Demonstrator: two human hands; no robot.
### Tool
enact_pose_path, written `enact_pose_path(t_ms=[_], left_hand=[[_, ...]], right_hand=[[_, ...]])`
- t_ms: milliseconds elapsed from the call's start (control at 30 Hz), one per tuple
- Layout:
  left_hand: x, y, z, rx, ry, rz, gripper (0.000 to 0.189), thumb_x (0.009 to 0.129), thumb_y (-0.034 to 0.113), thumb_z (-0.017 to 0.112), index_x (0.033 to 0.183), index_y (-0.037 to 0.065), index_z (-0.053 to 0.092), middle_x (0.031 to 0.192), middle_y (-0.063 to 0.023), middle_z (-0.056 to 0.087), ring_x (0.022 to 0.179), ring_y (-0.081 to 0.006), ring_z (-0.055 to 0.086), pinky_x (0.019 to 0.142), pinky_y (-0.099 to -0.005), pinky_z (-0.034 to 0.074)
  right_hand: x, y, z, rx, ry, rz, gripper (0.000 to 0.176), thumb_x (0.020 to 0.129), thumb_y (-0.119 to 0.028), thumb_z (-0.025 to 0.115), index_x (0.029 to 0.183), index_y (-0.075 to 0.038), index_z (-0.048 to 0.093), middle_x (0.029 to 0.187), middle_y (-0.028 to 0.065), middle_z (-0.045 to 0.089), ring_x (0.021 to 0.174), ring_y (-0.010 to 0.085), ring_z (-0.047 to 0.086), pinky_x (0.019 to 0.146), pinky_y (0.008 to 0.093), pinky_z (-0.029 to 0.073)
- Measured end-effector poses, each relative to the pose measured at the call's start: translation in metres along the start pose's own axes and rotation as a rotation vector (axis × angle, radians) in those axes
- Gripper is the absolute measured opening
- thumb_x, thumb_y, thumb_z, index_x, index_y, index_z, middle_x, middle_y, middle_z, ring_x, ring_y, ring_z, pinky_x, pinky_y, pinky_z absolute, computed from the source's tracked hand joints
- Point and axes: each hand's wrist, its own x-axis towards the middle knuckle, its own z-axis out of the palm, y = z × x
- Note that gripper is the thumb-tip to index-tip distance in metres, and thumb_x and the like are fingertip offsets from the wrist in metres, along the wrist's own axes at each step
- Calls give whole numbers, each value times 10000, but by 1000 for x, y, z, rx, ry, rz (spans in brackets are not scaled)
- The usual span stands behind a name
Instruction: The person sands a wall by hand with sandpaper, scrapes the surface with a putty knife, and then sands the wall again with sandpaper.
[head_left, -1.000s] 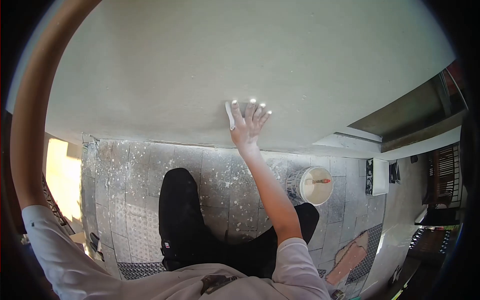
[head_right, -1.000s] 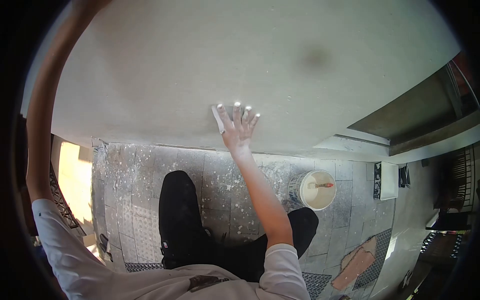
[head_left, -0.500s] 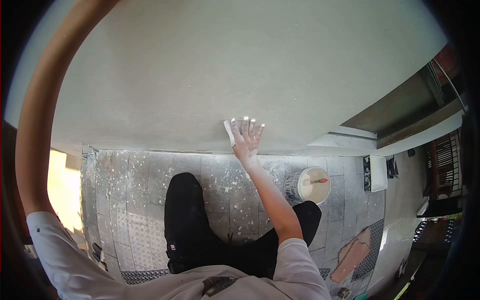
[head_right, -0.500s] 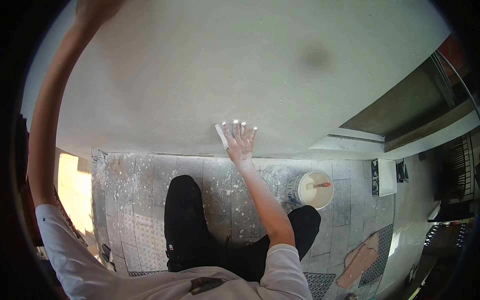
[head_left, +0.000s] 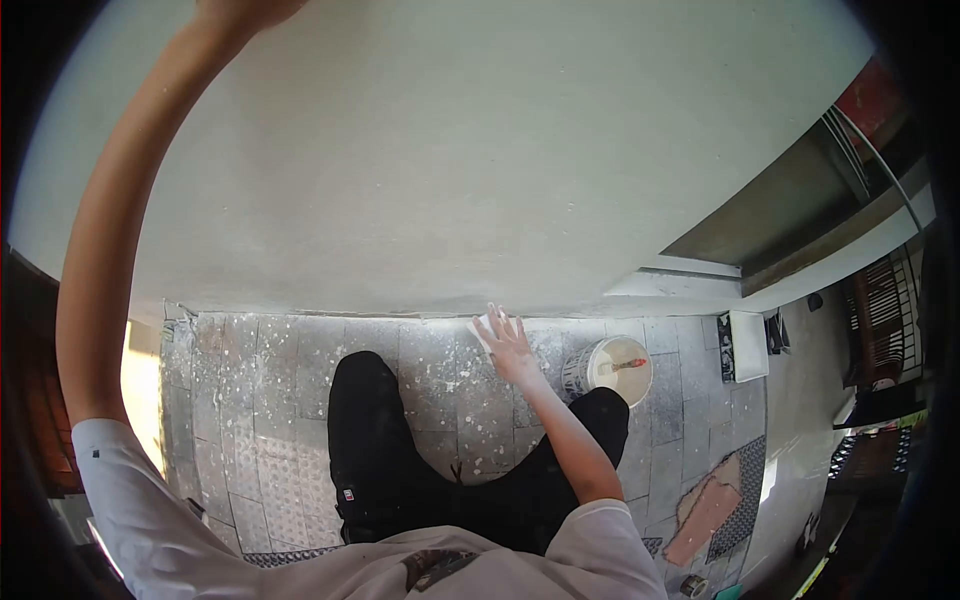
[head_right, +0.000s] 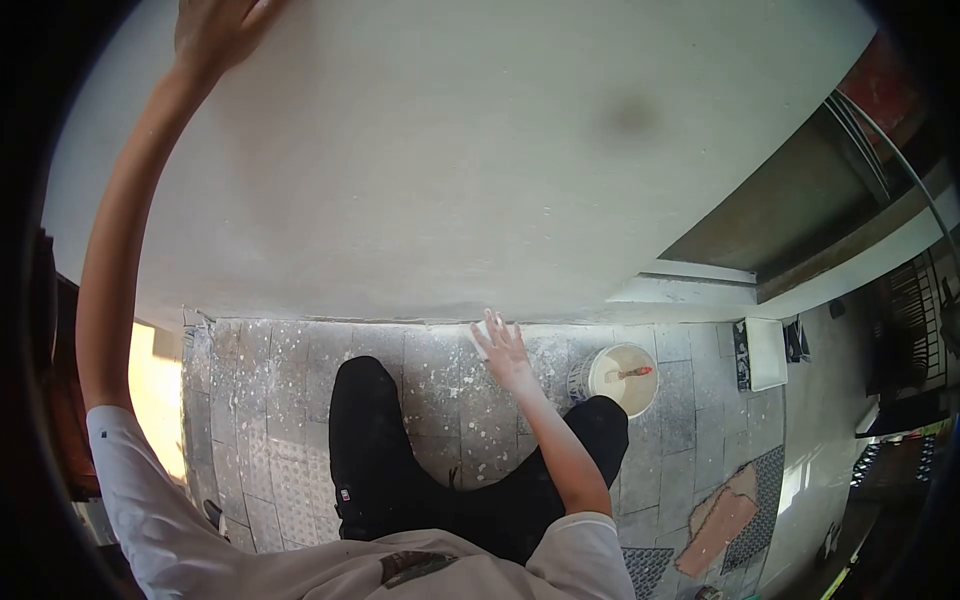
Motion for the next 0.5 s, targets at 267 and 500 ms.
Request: enact_pose_path(t_ms=[267,500], left_hand=[[-54,155,-11,-361,-344,100,645,846,412,541,1455,373,331,1563,-8,221,1457,-234,132,1191,-459,-21],[-142,352,-1,-455,-662,589,795,840,500,542,1503,208,215,1592,28,48,1464,-153,3,1205,-392,-33]], right_hand=[[-43,2,21,229,-215,101,475,988,-319,411,1455,-280,333,1517,198,257,1388,406,262,1114,514,273],[-37,-25,-13,352,-344,160,458,1003,-314,379,1457,-283,325,1484,197,327,1336,393,364,1105,488,302]])
